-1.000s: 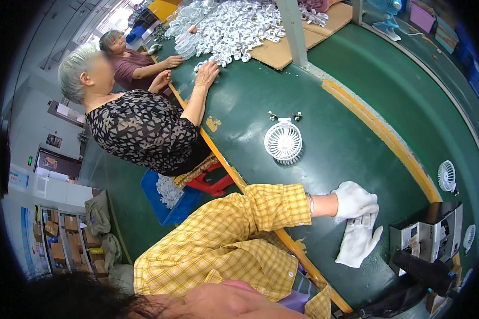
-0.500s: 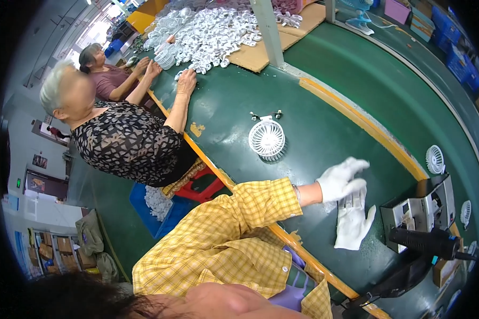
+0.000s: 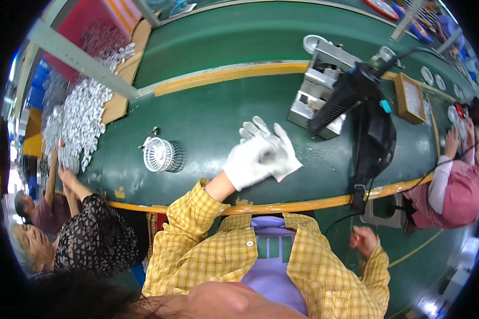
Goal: The person assembles mini fan grilles by aligning parts and fastening them with an electric screwdriver, then pushes the assembled components down the conveyor line.
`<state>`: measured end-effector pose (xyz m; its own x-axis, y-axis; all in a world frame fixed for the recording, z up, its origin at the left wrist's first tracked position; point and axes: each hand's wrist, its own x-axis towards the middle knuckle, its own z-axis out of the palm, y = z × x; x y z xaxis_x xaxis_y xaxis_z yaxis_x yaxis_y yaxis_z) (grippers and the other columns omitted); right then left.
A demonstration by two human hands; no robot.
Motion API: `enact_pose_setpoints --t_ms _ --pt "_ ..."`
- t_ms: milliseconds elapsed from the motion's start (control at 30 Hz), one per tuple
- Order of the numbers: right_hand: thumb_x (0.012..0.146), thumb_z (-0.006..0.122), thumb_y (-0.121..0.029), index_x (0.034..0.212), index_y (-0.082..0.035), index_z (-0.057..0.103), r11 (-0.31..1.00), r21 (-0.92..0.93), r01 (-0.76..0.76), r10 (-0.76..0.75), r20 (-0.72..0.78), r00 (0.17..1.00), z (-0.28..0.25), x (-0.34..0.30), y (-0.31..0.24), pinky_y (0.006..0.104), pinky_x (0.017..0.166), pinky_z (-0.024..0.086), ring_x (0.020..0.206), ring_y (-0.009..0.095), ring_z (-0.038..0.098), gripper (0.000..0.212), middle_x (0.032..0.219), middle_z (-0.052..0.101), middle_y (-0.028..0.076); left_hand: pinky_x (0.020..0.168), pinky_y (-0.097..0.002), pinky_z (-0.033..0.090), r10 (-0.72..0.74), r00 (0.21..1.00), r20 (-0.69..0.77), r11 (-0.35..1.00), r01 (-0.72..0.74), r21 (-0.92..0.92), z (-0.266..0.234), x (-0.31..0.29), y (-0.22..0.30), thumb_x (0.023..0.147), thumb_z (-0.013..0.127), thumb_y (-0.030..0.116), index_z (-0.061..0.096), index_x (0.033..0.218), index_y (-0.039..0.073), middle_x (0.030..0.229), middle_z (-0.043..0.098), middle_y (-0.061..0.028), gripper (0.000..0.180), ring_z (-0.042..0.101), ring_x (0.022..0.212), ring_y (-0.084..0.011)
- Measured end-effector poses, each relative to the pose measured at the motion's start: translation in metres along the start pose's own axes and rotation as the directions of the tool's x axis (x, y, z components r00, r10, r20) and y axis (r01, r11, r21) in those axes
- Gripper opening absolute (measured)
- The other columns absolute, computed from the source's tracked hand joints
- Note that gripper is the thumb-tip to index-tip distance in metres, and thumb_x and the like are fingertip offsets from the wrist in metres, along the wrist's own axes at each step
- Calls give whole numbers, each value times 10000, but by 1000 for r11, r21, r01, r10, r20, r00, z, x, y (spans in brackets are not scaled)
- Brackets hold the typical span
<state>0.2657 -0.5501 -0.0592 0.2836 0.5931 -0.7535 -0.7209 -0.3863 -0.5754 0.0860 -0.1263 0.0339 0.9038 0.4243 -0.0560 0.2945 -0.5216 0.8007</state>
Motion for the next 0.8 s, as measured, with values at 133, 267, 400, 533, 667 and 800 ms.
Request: enact_pose_setpoints --t_ms 133,267,400,533,667,800 --pt "920 495 -231 873 40 606 935 -206 287 -155 490 858 114 14 -69 259 456 359 465 127 468 296 570 517 72 703 -421 434 249 963 104 844 -268 465 63 4 -4 731 658 386 606 802 85 750 585 -129 314 574 791 -293" --pt "936 487 -168 1370 -41 358 931 -259 256 -72 558 827 206 72 -81 212 470 365 484 72 439 471 602 520 38 635 -408 488 306 931 -198 907 -222 357 63 -14 -40 788 597 234 641 751 109 726 627 -119 138 610 678 -293" --pt "927 437 -135 1432 -89 220 878 -264 399 -217 523 824 236 109 -74 198 410 357 420 64 435 552 614 561 50 549 -388 474 213 935 -285 972 -173 158 59 -11 -37 739 647 120 563 701 57 634 589 -129 112 583 561 -298" --pt "861 416 -103 693 -33 428 976 63 210 -212 511 833 261 122 -86 220 303 161 328 63 270 183 498 430 38 516 -342 452 251 880 -402 968 -227 108 55 -16 -28 725 636 25 527 697 40 597 532 -100 114 533 502 -231" --pt "897 462 -112 763 -74 533 890 427 161 -331 362 871 282 160 -92 199 359 230 409 56 352 156 582 455 -11 579 -359 433 442 809 -388 897 -403 183 45 -16 -23 646 621 -44 476 660 68 631 484 -78 184 499 574 -267" --pt "896 502 -234 834 -39 609 783 422 456 -618 449 645 317 136 -107 277 495 432 563 130 544 231 711 583 31 564 -358 435 570 769 -290 820 -510 258 39 -13 -1 634 620 -52 483 661 71 632 515 -71 187 525 568 -264"
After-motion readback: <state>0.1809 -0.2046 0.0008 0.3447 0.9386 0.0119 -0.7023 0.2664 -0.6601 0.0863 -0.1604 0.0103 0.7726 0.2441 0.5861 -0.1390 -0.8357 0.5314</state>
